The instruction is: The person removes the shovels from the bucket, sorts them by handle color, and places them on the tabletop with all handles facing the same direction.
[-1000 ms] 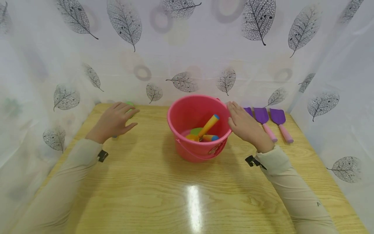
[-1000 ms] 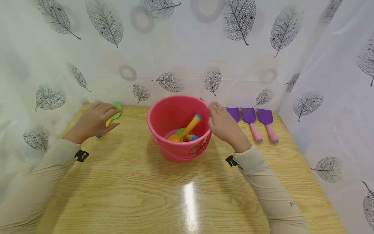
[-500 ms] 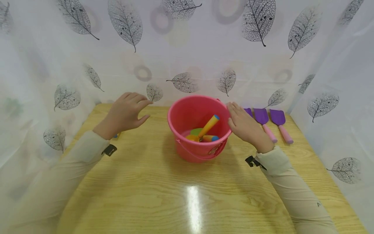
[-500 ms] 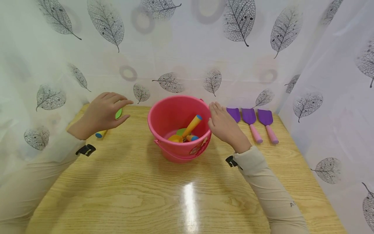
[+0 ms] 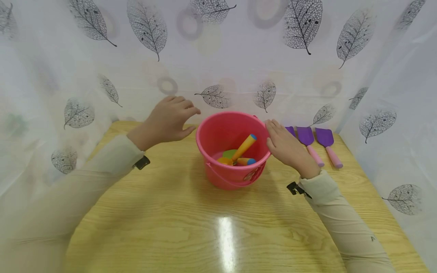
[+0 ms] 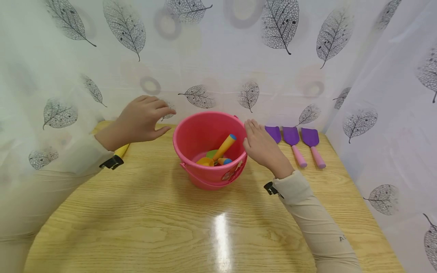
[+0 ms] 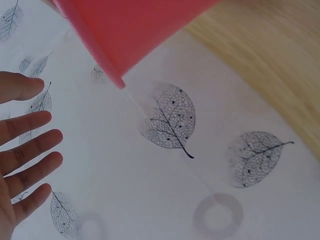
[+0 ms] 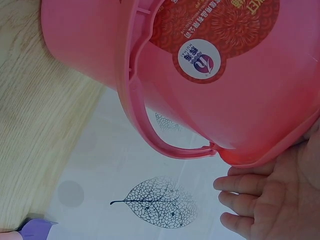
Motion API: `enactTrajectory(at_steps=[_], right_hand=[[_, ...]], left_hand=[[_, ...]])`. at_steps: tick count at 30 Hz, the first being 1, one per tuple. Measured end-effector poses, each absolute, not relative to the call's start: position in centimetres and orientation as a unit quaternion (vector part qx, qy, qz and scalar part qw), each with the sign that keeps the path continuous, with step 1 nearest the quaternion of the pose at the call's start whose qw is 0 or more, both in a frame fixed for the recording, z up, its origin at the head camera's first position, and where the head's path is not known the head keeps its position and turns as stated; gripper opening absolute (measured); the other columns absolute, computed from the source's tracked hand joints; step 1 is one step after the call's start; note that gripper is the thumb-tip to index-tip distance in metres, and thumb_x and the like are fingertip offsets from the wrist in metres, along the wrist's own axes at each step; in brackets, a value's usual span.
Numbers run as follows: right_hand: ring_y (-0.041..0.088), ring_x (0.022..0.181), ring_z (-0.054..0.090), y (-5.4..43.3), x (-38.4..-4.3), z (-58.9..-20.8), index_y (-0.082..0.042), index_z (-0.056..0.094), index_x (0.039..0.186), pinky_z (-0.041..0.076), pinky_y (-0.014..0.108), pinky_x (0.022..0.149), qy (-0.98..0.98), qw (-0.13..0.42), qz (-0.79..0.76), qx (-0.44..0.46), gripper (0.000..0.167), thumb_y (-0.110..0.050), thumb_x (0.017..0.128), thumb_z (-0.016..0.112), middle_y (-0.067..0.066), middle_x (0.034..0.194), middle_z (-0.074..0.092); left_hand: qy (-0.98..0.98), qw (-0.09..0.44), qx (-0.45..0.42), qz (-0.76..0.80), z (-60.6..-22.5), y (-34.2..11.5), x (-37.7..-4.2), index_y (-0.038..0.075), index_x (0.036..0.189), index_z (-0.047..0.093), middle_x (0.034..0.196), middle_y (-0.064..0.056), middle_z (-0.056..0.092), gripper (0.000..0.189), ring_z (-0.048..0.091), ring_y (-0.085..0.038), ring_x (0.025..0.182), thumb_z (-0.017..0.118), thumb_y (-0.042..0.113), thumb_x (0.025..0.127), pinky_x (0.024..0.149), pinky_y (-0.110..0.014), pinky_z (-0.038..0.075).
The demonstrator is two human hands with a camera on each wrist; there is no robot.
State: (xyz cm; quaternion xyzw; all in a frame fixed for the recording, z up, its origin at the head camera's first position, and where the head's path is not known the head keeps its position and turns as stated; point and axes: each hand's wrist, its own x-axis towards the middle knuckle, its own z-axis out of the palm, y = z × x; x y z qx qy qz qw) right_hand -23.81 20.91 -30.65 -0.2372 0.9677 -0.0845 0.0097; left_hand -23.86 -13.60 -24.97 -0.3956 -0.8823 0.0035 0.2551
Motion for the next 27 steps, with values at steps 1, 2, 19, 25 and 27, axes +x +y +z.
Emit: enactTrajectory(at_steps=[1, 2, 19, 25, 27], right_hand=[[0.041, 0.144, 0.011, 20.9, -23.8, -30.6, 0.010, 0.016, 0.146, 0.011, 0.051, 0.119, 0.968, 0.010, -0.084, -0.237, 0.058, -0.018, 0.097, 0.030, 0.027, 0.153, 0.018], [0.041, 0.144, 0.011, 20.9, -23.8, -30.6, 0.010, 0.016, 0.146, 0.011, 0.051, 0.118, 0.968, 0.010, -0.083, -0.238, 0.058, -0.018, 0.097, 0.030, 0.027, 0.153, 0.018], [0.040, 0.144, 0.010, 20.9, -23.7, -30.5, 0.009, 0.015, 0.146, 0.011, 0.052, 0.118, 0.969, 0.011, -0.076, -0.236, 0.058, -0.018, 0.098, 0.030, 0.027, 0.153, 0.017], [0.040, 0.145, 0.009, 20.9, -23.7, -30.4, 0.009, 0.014, 0.146, 0.011, 0.053, 0.118, 0.969, 0.015, -0.075, -0.236, 0.058, -0.018, 0.098, 0.030, 0.027, 0.154, 0.016], [0.040, 0.145, 0.009, 20.9, -23.7, -30.4, 0.010, 0.015, 0.146, 0.011, 0.053, 0.118, 0.968, 0.015, -0.076, -0.237, 0.058, -0.018, 0.098, 0.030, 0.026, 0.154, 0.015]], left_hand=[[-0.883, 0.250, -0.398, 0.009, -24.8, -13.2, -23.9, 0.008, 0.105, 0.067, 0.095, -0.009, 0.067, 0.032, 0.061, -0.029, 0.094, 0.068, 0.028, 0.080, 0.086, -0.043, 0.048], [-0.883, 0.244, -0.400, 0.014, -24.5, -12.8, -24.0, 0.008, 0.105, 0.067, 0.096, -0.009, 0.068, 0.032, 0.061, -0.029, 0.094, 0.067, 0.029, 0.081, 0.085, -0.043, 0.048], [-0.904, 0.096, -0.411, 0.065, -22.5, -7.1, -25.8, 0.012, 0.110, 0.063, 0.105, -0.006, 0.069, 0.033, 0.061, -0.026, 0.101, 0.065, 0.030, 0.083, 0.091, -0.042, 0.048], [-0.900, 0.075, -0.424, 0.077, -22.0, -5.0, -26.4, 0.012, 0.112, 0.063, 0.101, -0.005, 0.068, 0.034, 0.060, -0.024, 0.095, 0.064, 0.031, 0.084, 0.089, -0.040, 0.047], [-0.899, 0.068, -0.426, 0.077, -21.8, -4.3, -26.6, 0.012, 0.113, 0.063, 0.102, -0.005, 0.068, 0.035, 0.060, -0.023, 0.096, 0.063, 0.031, 0.084, 0.090, -0.039, 0.046]])
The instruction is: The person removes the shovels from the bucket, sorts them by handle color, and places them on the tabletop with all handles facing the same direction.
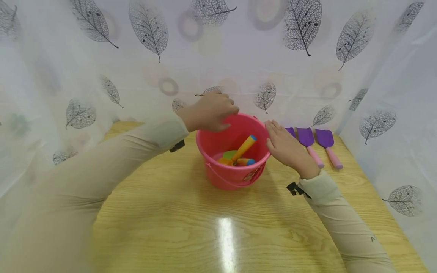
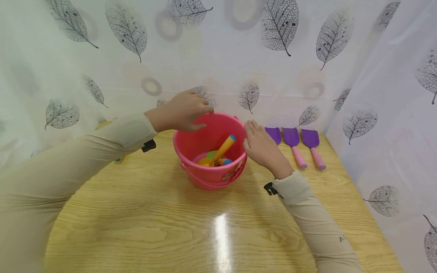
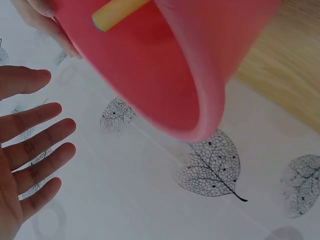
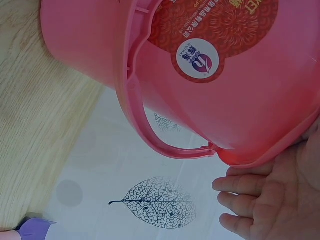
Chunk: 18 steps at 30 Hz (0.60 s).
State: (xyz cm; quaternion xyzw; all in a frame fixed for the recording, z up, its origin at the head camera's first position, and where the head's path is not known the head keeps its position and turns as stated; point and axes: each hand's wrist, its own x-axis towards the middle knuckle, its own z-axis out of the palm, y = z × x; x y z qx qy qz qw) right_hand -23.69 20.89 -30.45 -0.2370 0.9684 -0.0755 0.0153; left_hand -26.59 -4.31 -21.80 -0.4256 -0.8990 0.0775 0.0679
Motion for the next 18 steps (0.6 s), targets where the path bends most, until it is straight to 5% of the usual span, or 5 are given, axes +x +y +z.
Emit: enactTrajectory(at_steps=[18], right_hand=[[0.040, 0.144, 0.010, 20.9, -23.6, -30.4, 0.010, 0.016, 0.146, 0.011, 0.052, 0.118, 0.968, 0.007, -0.078, -0.240, 0.057, -0.018, 0.098, 0.030, 0.027, 0.153, 0.018]], left_hand=[[-0.901, 0.005, -0.430, 0.059, -22.1, 0.1, -28.3, 0.014, 0.118, 0.064, 0.113, -0.002, 0.068, 0.039, 0.061, -0.019, 0.102, 0.063, 0.034, 0.085, 0.097, -0.038, 0.046]])
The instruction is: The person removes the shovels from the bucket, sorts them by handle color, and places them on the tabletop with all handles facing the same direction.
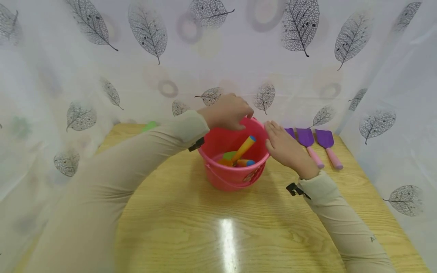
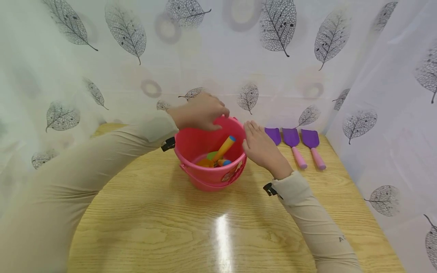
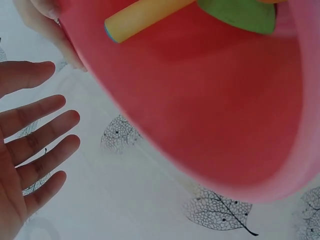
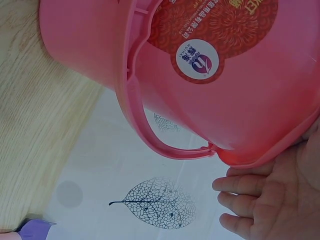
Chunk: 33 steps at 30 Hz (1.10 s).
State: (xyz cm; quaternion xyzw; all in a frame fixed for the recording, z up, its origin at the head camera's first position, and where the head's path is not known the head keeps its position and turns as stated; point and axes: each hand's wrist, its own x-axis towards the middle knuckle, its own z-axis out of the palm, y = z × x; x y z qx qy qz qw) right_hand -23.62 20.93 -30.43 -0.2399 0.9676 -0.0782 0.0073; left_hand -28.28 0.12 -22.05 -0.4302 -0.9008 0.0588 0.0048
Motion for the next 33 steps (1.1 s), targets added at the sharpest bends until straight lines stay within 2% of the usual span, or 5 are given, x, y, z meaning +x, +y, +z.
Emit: enactTrajectory(at_steps=[8, 14, 18, 25, 33], right_hand=[[0.040, 0.145, 0.010, 21.0, -23.6, -30.5, 0.010, 0.016, 0.146, 0.011, 0.052, 0.118, 0.968, 0.009, -0.077, -0.240, 0.057, -0.018, 0.098, 0.031, 0.026, 0.154, 0.017], [0.040, 0.144, 0.010, 20.8, -23.5, -30.4, 0.010, 0.016, 0.146, 0.011, 0.051, 0.118, 0.967, 0.011, -0.079, -0.240, 0.056, -0.016, 0.098, 0.030, 0.026, 0.154, 0.017], [0.040, 0.145, 0.011, 20.8, -23.5, -30.3, 0.010, 0.016, 0.146, 0.011, 0.051, 0.118, 0.968, 0.010, -0.080, -0.239, 0.056, -0.016, 0.098, 0.030, 0.026, 0.154, 0.017], [0.039, 0.145, 0.011, 20.9, -23.7, -30.5, 0.010, 0.017, 0.145, 0.011, 0.051, 0.119, 0.967, 0.006, -0.083, -0.240, 0.058, -0.018, 0.097, 0.031, 0.026, 0.153, 0.019], [0.040, 0.144, 0.012, 20.9, -23.6, -30.5, 0.010, 0.017, 0.145, 0.012, 0.051, 0.119, 0.967, 0.001, -0.081, -0.240, 0.057, -0.017, 0.097, 0.031, 0.027, 0.153, 0.019]], left_hand=[[-0.886, -0.015, -0.455, 0.092, -23.2, 1.8, -29.0, 0.012, 0.110, 0.065, 0.104, -0.001, 0.069, 0.033, 0.061, -0.019, 0.095, 0.064, 0.032, 0.084, 0.091, -0.035, 0.047], [-0.873, -0.034, -0.467, 0.134, -24.3, 3.1, -29.0, 0.014, 0.111, 0.065, 0.102, 0.000, 0.068, 0.036, 0.059, -0.020, 0.097, 0.064, 0.037, 0.083, 0.093, -0.037, 0.045], [-0.869, -0.049, -0.467, 0.156, -24.7, 3.6, -28.9, 0.014, 0.107, 0.066, 0.098, -0.001, 0.068, 0.031, 0.059, -0.020, 0.094, 0.063, 0.034, 0.083, 0.092, -0.037, 0.046], [-0.866, -0.068, -0.464, 0.172, -25.2, 3.9, -28.9, 0.018, 0.114, 0.064, 0.106, 0.001, 0.067, 0.036, 0.058, -0.018, 0.100, 0.066, 0.033, 0.082, 0.096, -0.038, 0.043], [-0.860, -0.081, -0.467, 0.190, -25.6, 4.1, -29.0, 0.019, 0.117, 0.064, 0.107, 0.002, 0.067, 0.037, 0.056, -0.019, 0.099, 0.065, 0.030, 0.082, 0.101, -0.040, 0.042]])
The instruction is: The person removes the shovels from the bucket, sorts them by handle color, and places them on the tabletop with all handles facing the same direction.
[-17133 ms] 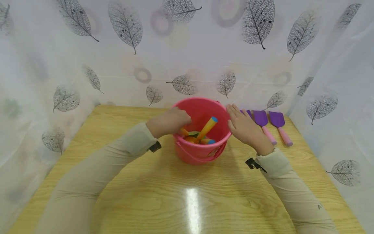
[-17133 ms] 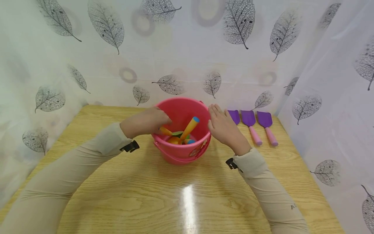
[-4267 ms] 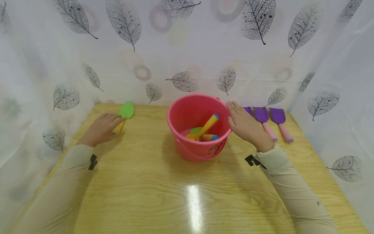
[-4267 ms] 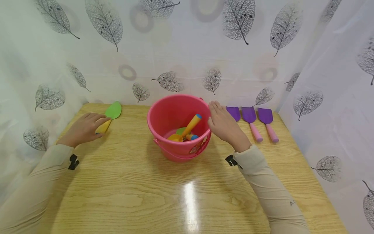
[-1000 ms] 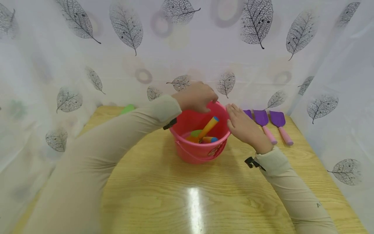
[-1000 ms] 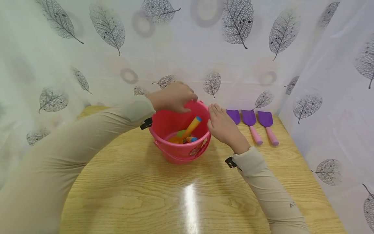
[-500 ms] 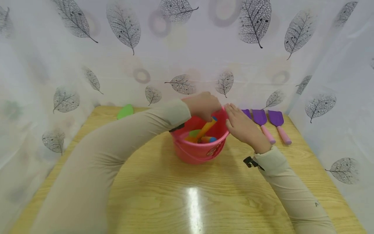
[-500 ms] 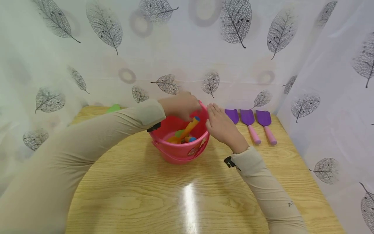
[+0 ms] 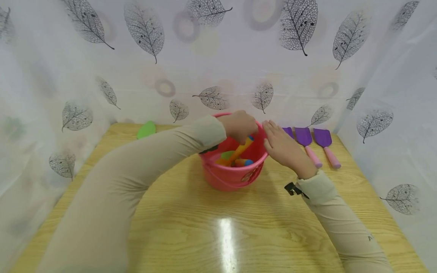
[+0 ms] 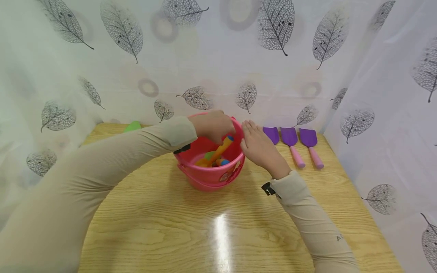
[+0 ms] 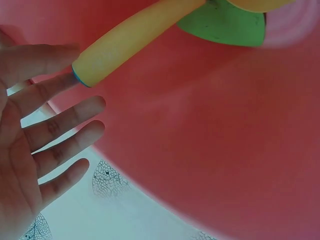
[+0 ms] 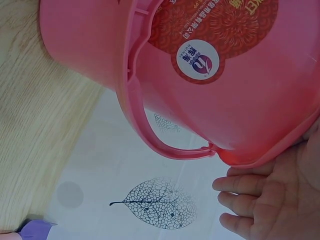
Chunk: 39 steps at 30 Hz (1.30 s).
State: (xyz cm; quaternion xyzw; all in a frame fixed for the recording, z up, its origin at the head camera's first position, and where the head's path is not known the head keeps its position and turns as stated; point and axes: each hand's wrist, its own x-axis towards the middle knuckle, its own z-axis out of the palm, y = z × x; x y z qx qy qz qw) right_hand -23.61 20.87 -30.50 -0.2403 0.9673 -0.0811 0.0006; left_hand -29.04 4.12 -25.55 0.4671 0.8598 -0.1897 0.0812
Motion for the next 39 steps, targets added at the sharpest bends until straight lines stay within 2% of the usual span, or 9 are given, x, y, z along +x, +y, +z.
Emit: enactTrajectory(at_steps=[5, 8, 13, 21, 32, 36, 39], right_hand=[[0.040, 0.144, 0.012, 20.8, -23.5, -30.4, 0.010, 0.017, 0.145, 0.011, 0.050, 0.119, 0.967, 0.001, -0.080, -0.241, 0.056, -0.016, 0.097, 0.030, 0.027, 0.153, 0.018], [0.040, 0.144, 0.012, 20.8, -23.5, -30.4, 0.010, 0.017, 0.145, 0.012, 0.050, 0.119, 0.967, 0.001, -0.080, -0.241, 0.056, -0.016, 0.097, 0.030, 0.027, 0.153, 0.019], [0.040, 0.144, 0.012, 20.7, -23.5, -30.4, 0.010, 0.017, 0.145, 0.012, 0.051, 0.118, 0.967, 0.001, -0.081, -0.240, 0.057, -0.017, 0.097, 0.030, 0.027, 0.153, 0.018], [0.040, 0.144, 0.011, 20.7, -23.5, -30.4, 0.011, 0.016, 0.145, 0.012, 0.051, 0.118, 0.967, 0.002, -0.078, -0.242, 0.057, -0.016, 0.097, 0.031, 0.027, 0.153, 0.017], [0.040, 0.145, 0.008, 20.9, -23.5, -30.6, 0.009, 0.013, 0.146, 0.010, 0.051, 0.119, 0.969, 0.018, -0.080, -0.233, 0.058, -0.018, 0.098, 0.030, 0.026, 0.155, 0.014], [0.040, 0.145, 0.008, 20.8, -23.5, -30.6, 0.009, 0.013, 0.146, 0.010, 0.051, 0.119, 0.969, 0.017, -0.080, -0.232, 0.058, -0.019, 0.098, 0.029, 0.026, 0.155, 0.014], [0.040, 0.145, 0.009, 20.8, -23.5, -30.5, 0.009, 0.013, 0.146, 0.011, 0.051, 0.119, 0.969, 0.013, -0.078, -0.236, 0.058, -0.019, 0.098, 0.028, 0.026, 0.154, 0.014]], left_hand=[[0.857, 0.094, 0.468, -0.197, -25.7, 4.1, -29.0, 0.021, 0.119, 0.064, 0.105, 0.002, 0.068, 0.039, 0.058, -0.019, 0.094, 0.063, 0.024, 0.080, 0.099, -0.038, 0.045], [0.858, 0.104, 0.463, -0.197, -25.7, 4.1, -29.1, 0.023, 0.123, 0.061, 0.108, 0.003, 0.068, 0.044, 0.059, -0.019, 0.097, 0.063, 0.022, 0.079, 0.101, -0.038, 0.044], [0.857, 0.110, 0.459, -0.207, -25.9, 4.2, -29.1, 0.023, 0.128, 0.057, 0.118, 0.004, 0.066, 0.048, 0.060, -0.018, 0.105, 0.064, 0.025, 0.081, 0.104, -0.040, 0.044], [0.863, 0.111, 0.461, -0.178, -25.3, 3.6, -28.6, 0.020, 0.133, 0.052, 0.121, 0.002, 0.064, 0.051, 0.060, -0.018, 0.107, 0.063, 0.027, 0.083, 0.100, -0.036, 0.046], [0.873, 0.101, 0.457, -0.139, -24.9, 1.4, -28.0, 0.016, 0.124, 0.055, 0.101, 0.001, 0.066, 0.040, 0.061, -0.016, 0.091, 0.063, 0.028, 0.086, 0.085, -0.027, 0.053], [0.881, 0.106, 0.447, -0.117, -24.7, 0.5, -27.4, 0.016, 0.122, 0.057, 0.095, 0.001, 0.065, 0.038, 0.059, -0.015, 0.085, 0.064, 0.024, 0.086, 0.080, -0.024, 0.052], [0.886, 0.117, 0.438, -0.093, -24.5, -0.3, -26.8, 0.016, 0.114, 0.060, 0.089, 0.002, 0.063, 0.029, 0.057, -0.015, 0.081, 0.063, 0.019, 0.086, 0.076, -0.023, 0.051]])
